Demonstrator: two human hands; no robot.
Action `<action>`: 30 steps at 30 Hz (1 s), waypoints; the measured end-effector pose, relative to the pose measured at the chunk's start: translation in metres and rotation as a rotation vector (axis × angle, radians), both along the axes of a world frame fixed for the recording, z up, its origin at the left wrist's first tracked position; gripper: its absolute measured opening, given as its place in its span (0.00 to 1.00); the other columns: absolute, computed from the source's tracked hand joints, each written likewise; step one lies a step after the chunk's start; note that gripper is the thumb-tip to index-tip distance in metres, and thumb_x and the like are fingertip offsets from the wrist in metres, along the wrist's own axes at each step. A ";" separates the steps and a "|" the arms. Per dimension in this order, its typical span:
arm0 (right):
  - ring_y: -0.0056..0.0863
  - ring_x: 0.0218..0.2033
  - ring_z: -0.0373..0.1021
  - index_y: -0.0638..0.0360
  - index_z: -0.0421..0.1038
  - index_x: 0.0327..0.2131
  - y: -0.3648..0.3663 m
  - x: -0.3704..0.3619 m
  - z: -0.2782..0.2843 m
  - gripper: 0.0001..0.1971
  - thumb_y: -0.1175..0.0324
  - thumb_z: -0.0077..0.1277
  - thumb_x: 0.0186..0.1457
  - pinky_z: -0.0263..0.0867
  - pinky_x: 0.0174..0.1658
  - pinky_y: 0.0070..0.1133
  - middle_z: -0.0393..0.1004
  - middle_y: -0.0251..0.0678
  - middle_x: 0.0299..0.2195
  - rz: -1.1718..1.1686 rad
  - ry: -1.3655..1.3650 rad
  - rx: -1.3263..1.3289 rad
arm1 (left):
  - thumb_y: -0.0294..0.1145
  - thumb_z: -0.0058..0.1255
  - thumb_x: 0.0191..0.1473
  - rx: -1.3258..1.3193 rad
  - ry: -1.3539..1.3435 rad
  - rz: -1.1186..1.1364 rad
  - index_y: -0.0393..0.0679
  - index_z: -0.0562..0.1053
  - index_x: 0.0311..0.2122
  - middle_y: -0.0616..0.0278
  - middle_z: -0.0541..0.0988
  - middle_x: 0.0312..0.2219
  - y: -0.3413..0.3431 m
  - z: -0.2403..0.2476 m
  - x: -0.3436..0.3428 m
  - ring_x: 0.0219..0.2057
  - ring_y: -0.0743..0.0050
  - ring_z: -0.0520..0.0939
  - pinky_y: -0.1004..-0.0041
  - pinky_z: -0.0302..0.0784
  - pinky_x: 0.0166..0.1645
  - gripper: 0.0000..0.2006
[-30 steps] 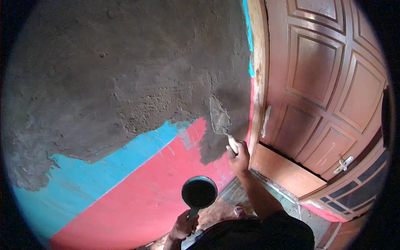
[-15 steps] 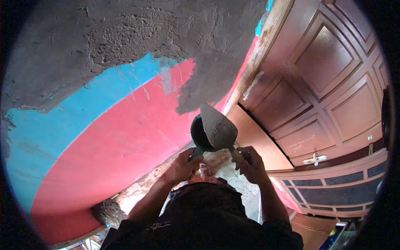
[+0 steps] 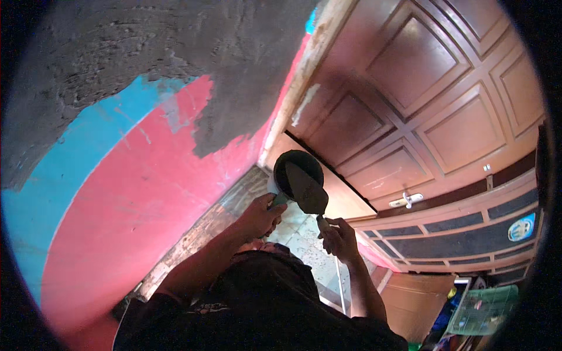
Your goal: The person applies mortar mix from a bucket onto a wall surface using a trowel.
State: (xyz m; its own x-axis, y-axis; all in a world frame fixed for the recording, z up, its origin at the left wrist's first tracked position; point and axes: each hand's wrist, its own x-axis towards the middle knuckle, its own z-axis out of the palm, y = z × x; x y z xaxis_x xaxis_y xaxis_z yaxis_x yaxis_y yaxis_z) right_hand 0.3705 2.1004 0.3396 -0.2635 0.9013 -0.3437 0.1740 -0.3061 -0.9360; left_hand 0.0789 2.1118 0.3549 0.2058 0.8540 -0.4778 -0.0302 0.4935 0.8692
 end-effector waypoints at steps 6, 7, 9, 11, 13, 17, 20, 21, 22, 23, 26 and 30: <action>0.17 0.15 0.68 0.66 0.70 0.45 -0.027 0.046 0.012 0.23 0.52 0.59 0.61 0.63 0.16 0.18 0.78 0.37 0.23 -0.143 -0.184 -0.033 | 0.37 0.52 0.65 -0.029 -0.023 0.012 0.41 0.69 0.40 0.67 0.71 0.19 0.033 -0.008 0.016 0.15 0.80 0.68 0.74 0.63 0.19 0.11; 0.17 0.15 0.69 0.66 0.70 0.45 -0.035 0.054 0.012 0.23 0.53 0.59 0.61 0.63 0.16 0.18 0.78 0.37 0.23 -0.170 -0.164 -0.046 | 0.37 0.52 0.65 -0.014 -0.072 0.027 0.41 0.69 0.40 0.68 0.70 0.19 0.038 -0.029 0.018 0.16 0.81 0.69 0.74 0.64 0.20 0.10; 0.18 0.16 0.71 0.67 0.72 0.43 -0.049 0.068 0.012 0.22 0.55 0.62 0.59 0.63 0.16 0.17 0.79 0.36 0.24 -0.182 -0.233 -0.053 | 0.38 0.52 0.65 -0.024 -0.055 -0.002 0.41 0.70 0.40 0.68 0.70 0.19 0.043 -0.028 0.019 0.16 0.81 0.69 0.75 0.64 0.20 0.10; 0.18 0.16 0.71 0.66 0.72 0.43 -0.069 0.100 0.001 0.22 0.55 0.63 0.59 0.64 0.16 0.18 0.79 0.37 0.24 -0.197 -0.208 -0.073 | 0.38 0.52 0.65 -0.032 -0.037 -0.018 0.41 0.70 0.40 0.68 0.71 0.20 0.048 -0.028 0.016 0.17 0.81 0.69 0.75 0.64 0.20 0.10; 0.19 0.16 0.71 0.64 0.72 0.43 -0.079 0.104 0.005 0.21 0.55 0.64 0.57 0.65 0.17 0.19 0.79 0.38 0.24 -0.299 -0.288 -0.194 | 0.37 0.50 0.66 -0.108 -0.137 -0.028 0.45 0.72 0.49 0.70 0.71 0.23 0.055 -0.032 0.010 0.20 0.83 0.68 0.76 0.64 0.21 0.11; 0.24 0.20 0.74 0.61 0.68 0.47 -0.083 0.117 0.023 0.21 0.60 0.64 0.57 0.70 0.20 0.21 0.78 0.41 0.27 -0.342 -0.322 -0.152 | 0.36 0.50 0.66 -0.007 0.035 -0.089 0.45 0.70 0.47 0.71 0.70 0.22 0.054 -0.010 0.009 0.18 0.83 0.67 0.76 0.63 0.20 0.09; 0.28 0.22 0.75 0.64 0.65 0.48 -0.055 0.106 0.027 0.21 0.61 0.59 0.60 0.73 0.24 0.23 0.76 0.43 0.31 -0.351 -0.013 -0.014 | 0.36 0.50 0.66 0.115 0.152 -0.174 0.44 0.69 0.46 0.71 0.70 0.22 0.055 -0.002 -0.006 0.17 0.83 0.67 0.77 0.63 0.20 0.09; 0.28 0.21 0.74 0.65 0.65 0.48 -0.043 0.094 0.032 0.21 0.60 0.58 0.60 0.72 0.24 0.23 0.76 0.43 0.31 -0.286 0.118 0.063 | 0.36 0.50 0.66 0.113 0.157 -0.205 0.44 0.69 0.46 0.71 0.70 0.22 0.054 0.001 -0.012 0.17 0.83 0.67 0.77 0.63 0.19 0.09; 0.28 0.20 0.74 0.66 0.65 0.49 -0.032 0.082 0.035 0.21 0.59 0.56 0.61 0.72 0.23 0.23 0.76 0.44 0.32 -0.214 0.248 0.144 | 0.37 0.50 0.66 0.114 0.162 -0.231 0.44 0.69 0.45 0.70 0.70 0.22 0.054 0.003 -0.018 0.17 0.83 0.67 0.77 0.64 0.19 0.09; 0.28 0.19 0.72 0.66 0.66 0.50 -0.021 0.075 0.031 0.24 0.54 0.53 0.61 0.69 0.21 0.22 0.75 0.43 0.30 -0.208 0.341 0.062 | 0.38 0.50 0.66 0.089 0.152 -0.244 0.45 0.69 0.48 0.70 0.70 0.21 0.053 0.008 -0.022 0.18 0.82 0.68 0.77 0.64 0.20 0.11; 0.27 0.16 0.69 0.67 0.65 0.54 0.004 0.056 0.027 0.27 0.50 0.46 0.65 0.66 0.19 0.21 0.74 0.43 0.28 -0.158 0.655 -0.204 | 0.39 0.51 0.66 0.032 0.189 -0.280 0.44 0.69 0.52 0.70 0.70 0.21 0.043 0.031 -0.028 0.18 0.81 0.69 0.76 0.65 0.20 0.14; 0.24 0.17 0.69 0.66 0.66 0.53 0.029 0.029 0.035 0.25 0.52 0.44 0.67 0.66 0.19 0.21 0.74 0.41 0.28 0.022 0.632 -0.114 | 0.39 0.52 0.65 0.035 0.141 -0.242 0.44 0.70 0.54 0.69 0.72 0.22 0.030 0.037 -0.043 0.19 0.80 0.70 0.75 0.66 0.21 0.17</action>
State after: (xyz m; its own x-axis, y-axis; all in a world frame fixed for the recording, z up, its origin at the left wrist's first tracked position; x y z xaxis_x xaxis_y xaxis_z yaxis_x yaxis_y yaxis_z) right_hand 0.3990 2.1295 0.3743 -0.4644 0.8605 -0.2094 -0.3931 -0.4122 -0.8220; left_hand 0.0355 2.1416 0.3920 0.3396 0.8043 -0.4877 0.2077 0.4415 0.8729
